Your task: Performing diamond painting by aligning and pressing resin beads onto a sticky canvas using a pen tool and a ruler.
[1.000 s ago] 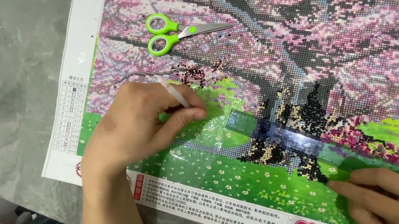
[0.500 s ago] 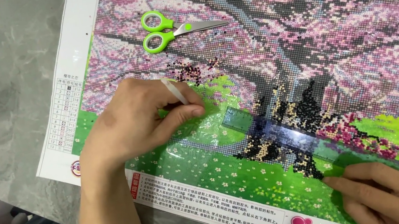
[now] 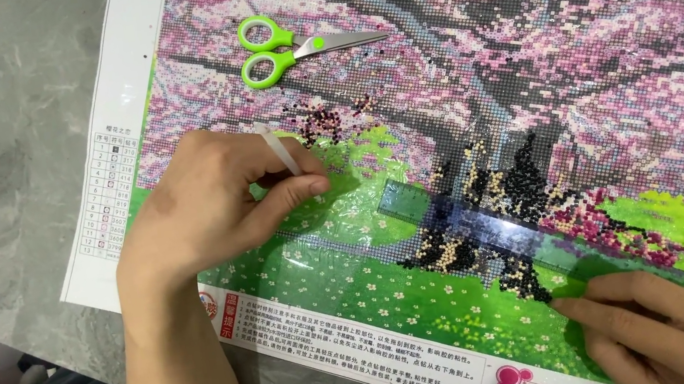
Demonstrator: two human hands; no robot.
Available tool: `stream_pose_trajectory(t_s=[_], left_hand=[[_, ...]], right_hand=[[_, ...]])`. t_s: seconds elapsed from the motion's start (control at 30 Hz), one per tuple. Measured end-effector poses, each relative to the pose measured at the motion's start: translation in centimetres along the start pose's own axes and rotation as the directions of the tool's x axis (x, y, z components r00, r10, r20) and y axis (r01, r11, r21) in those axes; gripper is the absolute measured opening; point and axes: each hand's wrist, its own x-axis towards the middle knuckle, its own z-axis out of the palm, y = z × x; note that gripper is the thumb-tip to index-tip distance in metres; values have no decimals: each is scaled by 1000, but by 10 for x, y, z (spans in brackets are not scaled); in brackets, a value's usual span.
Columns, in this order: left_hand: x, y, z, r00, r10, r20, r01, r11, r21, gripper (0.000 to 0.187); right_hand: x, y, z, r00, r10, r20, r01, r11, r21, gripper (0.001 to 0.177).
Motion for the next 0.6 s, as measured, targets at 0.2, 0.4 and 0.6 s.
stream_pose_trajectory(t_s=[0.2, 0.4, 0.6], left_hand=[[1, -1, 2, 1000, -11, -2, 11, 1000, 0, 14], [1, -2, 2, 1000, -14, 8, 14, 1000, -2, 16], [1, 6, 0, 1000, 15, -11, -16, 995, -101, 24]], right_hand=[[0, -1, -1, 1000, 19, -4, -19, 1000, 0, 20], [1, -1, -3, 1000, 16, 24, -16, 1000, 7, 19], [3, -5, -7, 998, 23, 51, -23, 1000, -3, 19]])
